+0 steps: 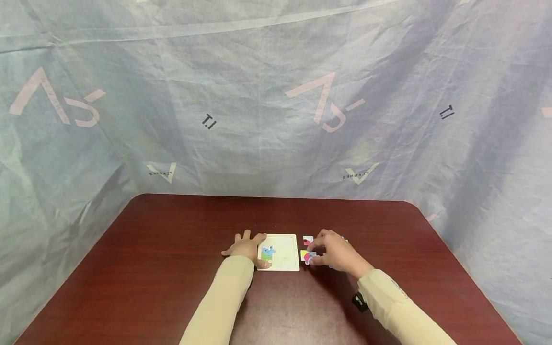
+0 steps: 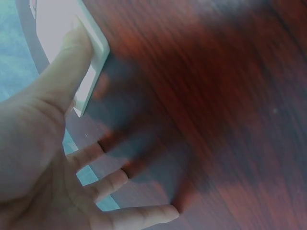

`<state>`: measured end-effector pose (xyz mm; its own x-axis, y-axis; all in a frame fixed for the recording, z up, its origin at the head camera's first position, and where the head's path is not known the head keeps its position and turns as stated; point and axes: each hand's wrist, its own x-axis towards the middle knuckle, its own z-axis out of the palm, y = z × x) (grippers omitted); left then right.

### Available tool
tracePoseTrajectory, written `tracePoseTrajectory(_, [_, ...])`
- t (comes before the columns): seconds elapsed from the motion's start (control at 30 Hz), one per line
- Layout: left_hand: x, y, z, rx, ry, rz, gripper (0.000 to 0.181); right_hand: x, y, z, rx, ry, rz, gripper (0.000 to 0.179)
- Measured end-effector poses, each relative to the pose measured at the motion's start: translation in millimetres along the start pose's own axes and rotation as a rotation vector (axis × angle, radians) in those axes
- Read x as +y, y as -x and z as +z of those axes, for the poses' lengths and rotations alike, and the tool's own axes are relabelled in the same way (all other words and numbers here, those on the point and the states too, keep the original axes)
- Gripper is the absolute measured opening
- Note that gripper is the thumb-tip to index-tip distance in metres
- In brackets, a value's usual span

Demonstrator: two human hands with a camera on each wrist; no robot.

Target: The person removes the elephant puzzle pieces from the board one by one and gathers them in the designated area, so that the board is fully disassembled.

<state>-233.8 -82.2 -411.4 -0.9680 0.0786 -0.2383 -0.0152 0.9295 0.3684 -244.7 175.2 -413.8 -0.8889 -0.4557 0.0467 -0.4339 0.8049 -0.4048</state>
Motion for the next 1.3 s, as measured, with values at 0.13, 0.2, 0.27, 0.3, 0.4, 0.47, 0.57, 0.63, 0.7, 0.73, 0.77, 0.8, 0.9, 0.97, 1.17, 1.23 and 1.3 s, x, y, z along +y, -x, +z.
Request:
tracePoseTrajectory(0.13, [-1.4, -2.6, 0.9, 0.0, -0.007, 0.003, 0.086, 4, 6.7, 0, -0.005, 0.001, -0.029, 0.023])
tracePoseTrajectory(0.2, [-1.5, -2.8, 0.8, 0.002, -0.017, 0.006, 0.085, 5, 10.2, 0, -0.012, -0.008, -0.017, 0.023])
tracePoseTrajectory(0.27, [-1.2, -1.9, 0.1, 0.002, -0.023, 0.006, 0.085, 6, 13.7, 1, -0.022, -0.018, 0.01, 0.023])
tracePoseTrajectory(0.3, [-1.1, -1.2, 0.0, 0.002, -0.027, 0.006, 0.085, 6, 15.5, 2, -0.028, -0.022, 0.022, 0.022])
tracePoseTrajectory(0.4, [0.0, 1.4, -1.6, -0.003, -0.037, 0.004, 0.084, 9, 19.9, 4, -0.04, -0.028, 0.038, 0.021])
tracePoseTrajectory(0.47, [0.3, 2.3, -1.6, -0.005, -0.037, 0.001, 0.085, 10, 22.4, 5, -0.042, -0.023, 0.032, 0.021])
tracePoseTrajectory(0.57, [1.9, 3.7, -3.1, -0.008, -0.046, 0.002, 0.084, 11, 25.1, 6, -0.039, -0.031, 0.011, 0.022])
tracePoseTrajectory(0.63, [2.3, 3.9, -3.9, -0.012, -0.049, 0.002, 0.084, 12, 26.4, 6, -0.04, -0.03, -0.008, 0.023])
tracePoseTrajectory(0.7, [2.6, 4.2, -5.0, -0.01, -0.056, 0.004, 0.084, 13, 27.2, 6, -0.042, -0.03, -0.029, 0.023])
tracePoseTrajectory(0.73, [2.7, 4.2, -5.4, -0.011, -0.056, 0.004, 0.084, 13, 27.5, 7, -0.043, -0.029, -0.038, 0.023])
tracePoseTrajectory(0.77, [2.8, 4.0, -5.6, -0.011, -0.056, 0.003, 0.084, 13, 27.8, 7, -0.045, -0.03, -0.046, 0.024])
tracePoseTrajectory(0.8, [2.7, 3.9, -5.8, -0.01, -0.056, 0.003, 0.084, 14, 28.0, 7, -0.044, -0.023, -0.057, 0.024])
tracePoseTrajectory(0.9, [2.7, 3.9, -6.7, -0.009, -0.053, 0.001, 0.083, 14, 28.3, 8, -0.043, -0.023, -0.081, 0.024])
tracePoseTrajectory(0.97, [2.3, 3.6, -6.0, -0.008, -0.049, 0.0, 0.083, 14, 28.5, 8, -0.042, -0.02, -0.097, 0.024])
tracePoseTrajectory(1.17, [2.2, 3.9, -4.2, -0.004, -0.045, 0.002, 0.083, 15, 28.3, 8, -0.043, -0.024, -0.123, 0.025])
tracePoseTrajectory(1.23, [1.9, 3.4, -3.9, -0.006, -0.046, 0.0, 0.084, 15, 27.8, 7, -0.035, -0.029, -0.113, 0.024])
tracePoseTrajectory(1.3, [1.1, 2.4, -2.8, -0.005, -0.048, -0.001, 0.084, 15, 26.7, 6, -0.016, -0.036, -0.103, 0.022])
